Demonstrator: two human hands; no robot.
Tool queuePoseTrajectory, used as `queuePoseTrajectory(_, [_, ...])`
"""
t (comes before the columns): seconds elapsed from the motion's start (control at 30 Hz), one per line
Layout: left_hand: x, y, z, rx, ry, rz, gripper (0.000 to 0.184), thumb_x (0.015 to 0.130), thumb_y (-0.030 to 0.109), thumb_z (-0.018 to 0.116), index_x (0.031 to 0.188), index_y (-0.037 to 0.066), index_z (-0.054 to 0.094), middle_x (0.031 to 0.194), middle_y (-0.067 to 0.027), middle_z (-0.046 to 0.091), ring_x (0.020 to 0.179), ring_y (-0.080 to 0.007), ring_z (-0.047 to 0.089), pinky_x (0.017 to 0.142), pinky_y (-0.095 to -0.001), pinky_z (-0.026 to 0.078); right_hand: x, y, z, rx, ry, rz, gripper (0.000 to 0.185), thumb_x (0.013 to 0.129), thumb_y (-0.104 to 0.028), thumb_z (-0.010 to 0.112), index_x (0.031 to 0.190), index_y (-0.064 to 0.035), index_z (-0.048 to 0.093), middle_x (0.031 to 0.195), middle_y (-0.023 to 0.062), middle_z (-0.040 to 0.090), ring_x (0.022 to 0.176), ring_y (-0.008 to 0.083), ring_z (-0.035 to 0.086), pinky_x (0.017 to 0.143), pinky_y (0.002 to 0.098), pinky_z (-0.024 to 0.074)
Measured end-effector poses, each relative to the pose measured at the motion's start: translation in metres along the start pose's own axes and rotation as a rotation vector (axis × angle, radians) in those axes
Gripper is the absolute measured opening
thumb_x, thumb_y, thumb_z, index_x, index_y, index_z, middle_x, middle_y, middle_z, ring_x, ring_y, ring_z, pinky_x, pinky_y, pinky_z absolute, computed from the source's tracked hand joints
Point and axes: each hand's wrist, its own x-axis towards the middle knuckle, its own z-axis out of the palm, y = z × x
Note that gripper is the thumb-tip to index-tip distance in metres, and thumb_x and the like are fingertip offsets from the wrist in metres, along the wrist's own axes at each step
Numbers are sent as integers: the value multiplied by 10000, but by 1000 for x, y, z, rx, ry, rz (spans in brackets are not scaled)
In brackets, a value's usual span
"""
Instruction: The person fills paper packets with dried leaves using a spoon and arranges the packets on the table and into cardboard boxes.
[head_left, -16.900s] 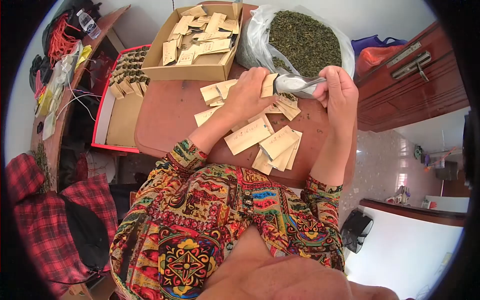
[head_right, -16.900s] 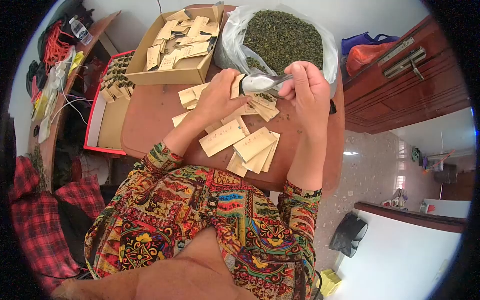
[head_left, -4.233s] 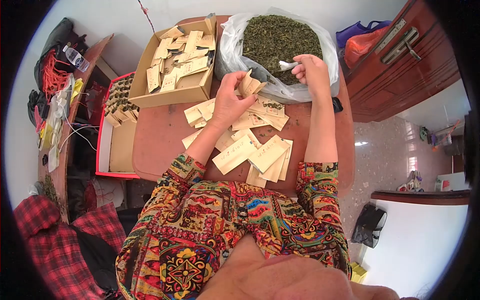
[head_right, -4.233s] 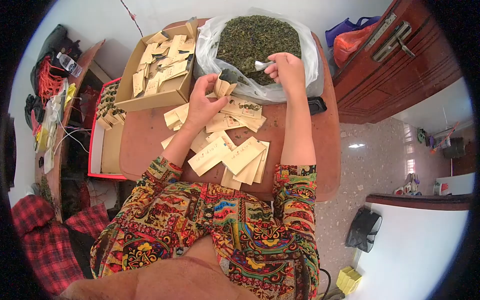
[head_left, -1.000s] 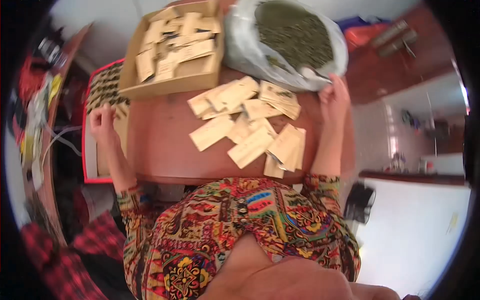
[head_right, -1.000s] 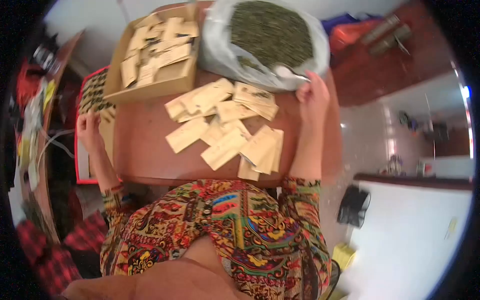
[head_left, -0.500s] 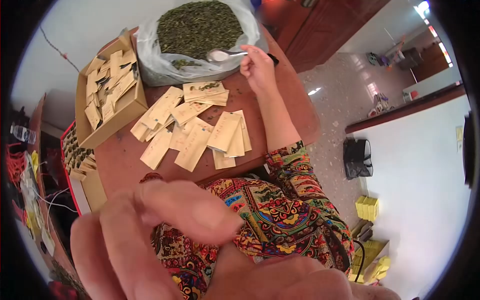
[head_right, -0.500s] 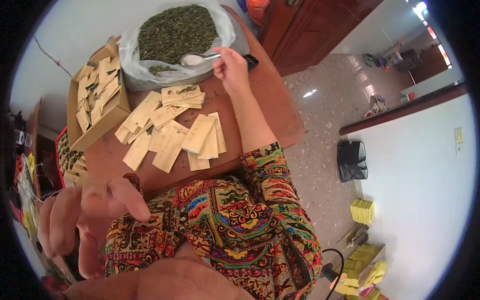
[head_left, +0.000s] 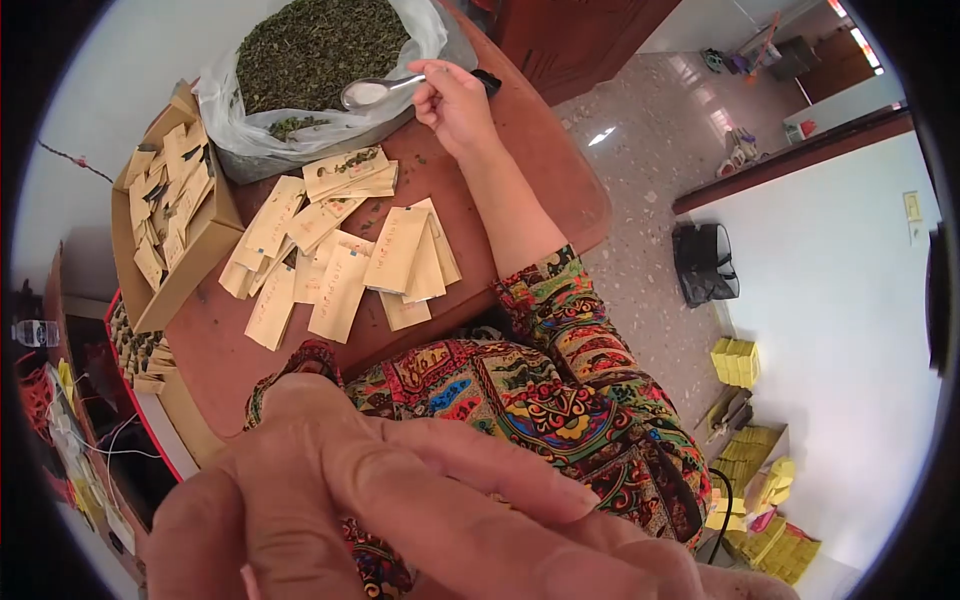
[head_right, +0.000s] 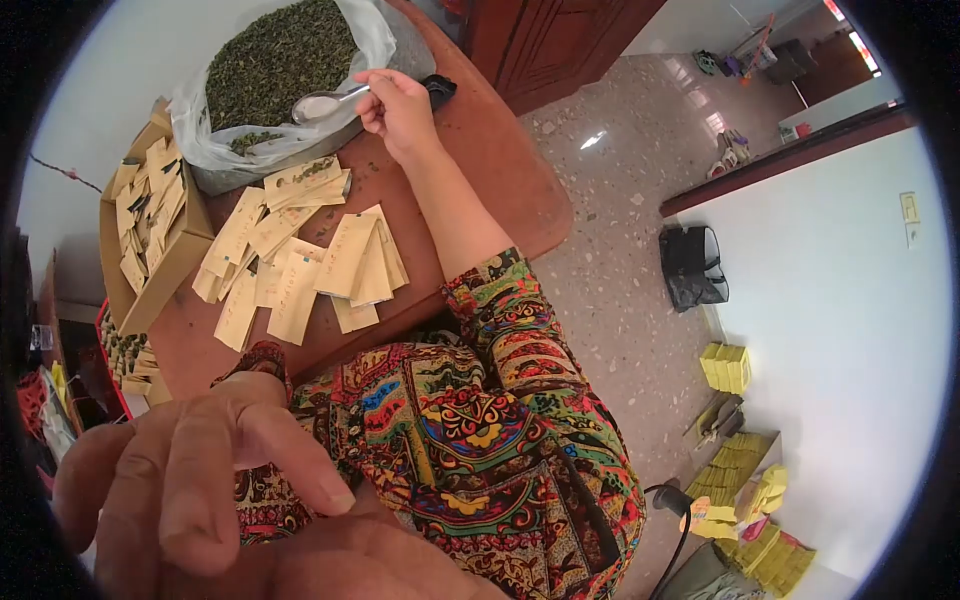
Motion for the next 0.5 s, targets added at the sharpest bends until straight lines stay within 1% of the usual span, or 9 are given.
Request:
queuePoseTrajectory(0.13, [11, -22, -14, -88, -122, -51, 262, 976, 337, 609, 1237, 311, 616, 1139, 54, 689, 1111, -356, 624, 890, -630, 517, 0, -2, -1, -10, -1, -5, 208, 995, -158, 549, 1073, 6, 649, 677, 53, 632, 520, 98, 515, 461, 222, 382])
queuePoseTrajectory(0.3, [15, -21, -35, -79, -263, -81, 292, 948, 329, 636, 1231, 260, 619, 1142, 22, 689, 1107, -350, 628, 901, -596, 513, 2, -2, -3, -20, -28, -3, 221, 988, -146, 549, 1096, 20, 647, 675, 62, 629, 520, 103, 512, 456, 223, 370])
queuePoseTrajectory(0.4, [17, -19, -43, -53, -302, -96, 313, 931, 323, 652, 1227, 229, 621, 1144, 2, 689, 1104, -346, 630, 907, -576, 510, 4, -1, -3, -34, -16, -7, 219, 980, -125, 544, 1094, 33, 643, 682, 63, 630, 518, 101, 506, 458, 220, 365])
queuePoseTrajectory(0.5, [18, -20, -48, -41, -331, -114, 335, 914, 318, 669, 1224, 199, 622, 1146, -17, 689, 1102, -342, 632, 914, -556, 507, 3, -1, -5, -8, -50, -16, 214, 986, -130, 565, 1100, 35, 642, 690, 58, 631, 543, 90, 517, 473, 219, 381])
